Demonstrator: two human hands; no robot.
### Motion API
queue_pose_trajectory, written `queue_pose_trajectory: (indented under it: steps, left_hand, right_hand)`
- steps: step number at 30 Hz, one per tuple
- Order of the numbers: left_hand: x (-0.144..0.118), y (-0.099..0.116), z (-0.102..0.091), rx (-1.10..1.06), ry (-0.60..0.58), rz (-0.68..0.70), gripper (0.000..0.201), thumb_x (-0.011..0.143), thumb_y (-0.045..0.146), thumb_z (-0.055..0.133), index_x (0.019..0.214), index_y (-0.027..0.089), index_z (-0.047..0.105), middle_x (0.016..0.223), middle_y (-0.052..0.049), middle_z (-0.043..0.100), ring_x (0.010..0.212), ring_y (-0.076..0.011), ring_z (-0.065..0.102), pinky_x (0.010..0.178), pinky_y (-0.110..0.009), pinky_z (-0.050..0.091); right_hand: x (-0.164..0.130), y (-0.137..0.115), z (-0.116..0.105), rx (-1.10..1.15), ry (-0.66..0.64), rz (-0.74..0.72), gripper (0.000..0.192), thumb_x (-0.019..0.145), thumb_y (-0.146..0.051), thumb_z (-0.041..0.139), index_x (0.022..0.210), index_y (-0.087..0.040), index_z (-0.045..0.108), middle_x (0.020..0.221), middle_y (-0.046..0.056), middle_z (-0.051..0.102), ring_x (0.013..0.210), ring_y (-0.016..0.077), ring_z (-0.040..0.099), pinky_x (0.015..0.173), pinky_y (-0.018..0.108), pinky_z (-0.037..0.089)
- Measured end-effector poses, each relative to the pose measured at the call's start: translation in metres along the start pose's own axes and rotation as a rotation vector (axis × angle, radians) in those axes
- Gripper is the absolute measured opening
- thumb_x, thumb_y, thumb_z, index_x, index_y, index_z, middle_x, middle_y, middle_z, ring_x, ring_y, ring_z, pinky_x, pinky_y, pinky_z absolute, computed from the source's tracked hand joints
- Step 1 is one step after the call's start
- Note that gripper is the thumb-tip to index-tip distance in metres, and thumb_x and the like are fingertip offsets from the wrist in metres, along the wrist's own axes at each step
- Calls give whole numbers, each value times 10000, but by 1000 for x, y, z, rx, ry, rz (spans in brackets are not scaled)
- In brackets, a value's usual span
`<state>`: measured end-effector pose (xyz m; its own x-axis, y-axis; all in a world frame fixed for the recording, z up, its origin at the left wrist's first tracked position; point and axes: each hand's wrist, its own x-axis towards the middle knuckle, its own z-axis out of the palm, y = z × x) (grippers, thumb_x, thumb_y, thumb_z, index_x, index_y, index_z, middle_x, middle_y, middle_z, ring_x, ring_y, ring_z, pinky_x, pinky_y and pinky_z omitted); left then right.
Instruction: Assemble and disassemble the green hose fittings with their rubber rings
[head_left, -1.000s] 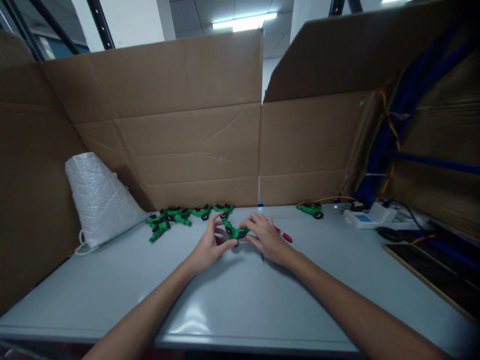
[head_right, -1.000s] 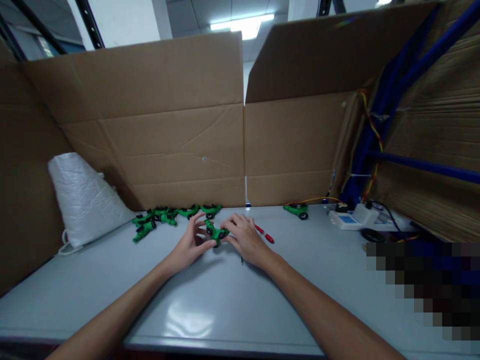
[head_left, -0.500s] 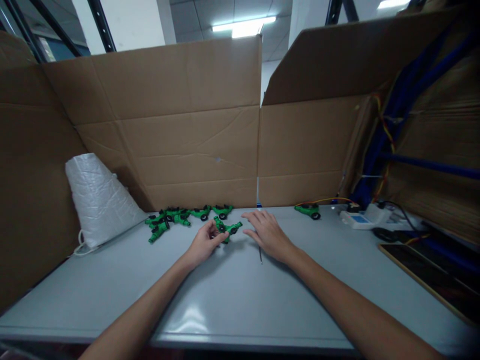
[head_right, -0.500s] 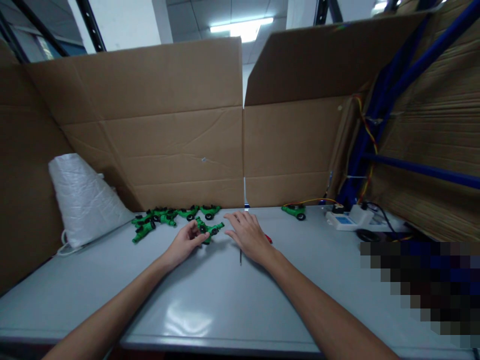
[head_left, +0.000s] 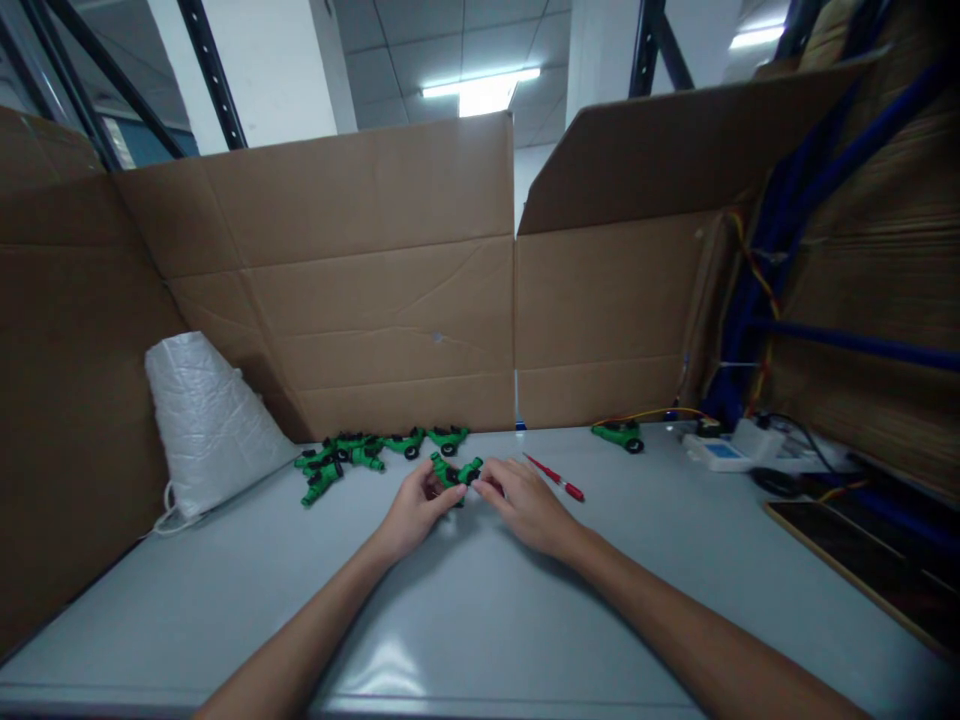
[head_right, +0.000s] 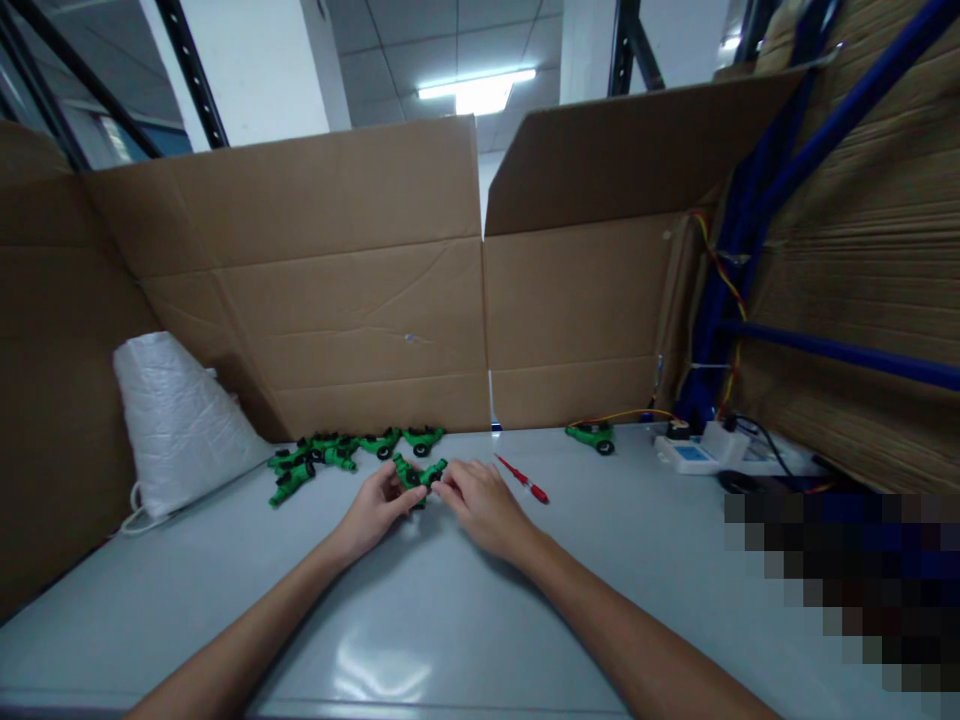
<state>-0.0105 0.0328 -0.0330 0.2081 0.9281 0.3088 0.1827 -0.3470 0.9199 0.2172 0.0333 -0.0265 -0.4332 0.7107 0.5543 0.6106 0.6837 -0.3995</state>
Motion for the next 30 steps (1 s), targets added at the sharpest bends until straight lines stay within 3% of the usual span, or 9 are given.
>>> queue_pose_trajectory:
  steps: [4,9,13,23,30]
  left_hand:
    - [-7,6,5,136,-44,65,527,883,478,792,1284,167,653,1103,-91,762,878,-204,664,784,-295,505]
    - [-13,20,7,310,-48,113,479,939,482,723,1306,178,682,971,-51,755,772,-179,594,713,-275,463]
    - [-15,25,7,355,-44,155,392,948,433,713,1244,178,680,1024,-50,742,801,-176,589,737,-269,459]
    - [-17,28,5,372,-110,199,240,959,320,662,1150,176,641,1041,-55,702,909,-199,603,836,-282,455]
    - [-19,28,5,427,-117,168,89,883,234,649,925,189,585,811,14,607,770,-167,540,738,-260,418]
  right_hand:
    - [-1,-3,4,65,-21,34,224,1083,-328,513,899,-213,566,855,29,646,840,220,590,760,311,367]
    - [-1,-5,7,135,0,97,201,1047,-261,533,853,-212,520,825,10,622,775,198,553,710,295,339]
    - [0,-6,7,148,5,92,177,1016,-216,547,842,-211,513,807,-1,610,756,189,546,697,292,330]
    - [-1,-8,-8,-270,13,-212,115,1024,-218,593,913,-200,574,896,44,668,876,233,579,809,354,362]
    - [3,-10,-11,-627,-54,-462,37,981,-176,646,983,-191,613,960,75,682,940,276,588,827,401,370]
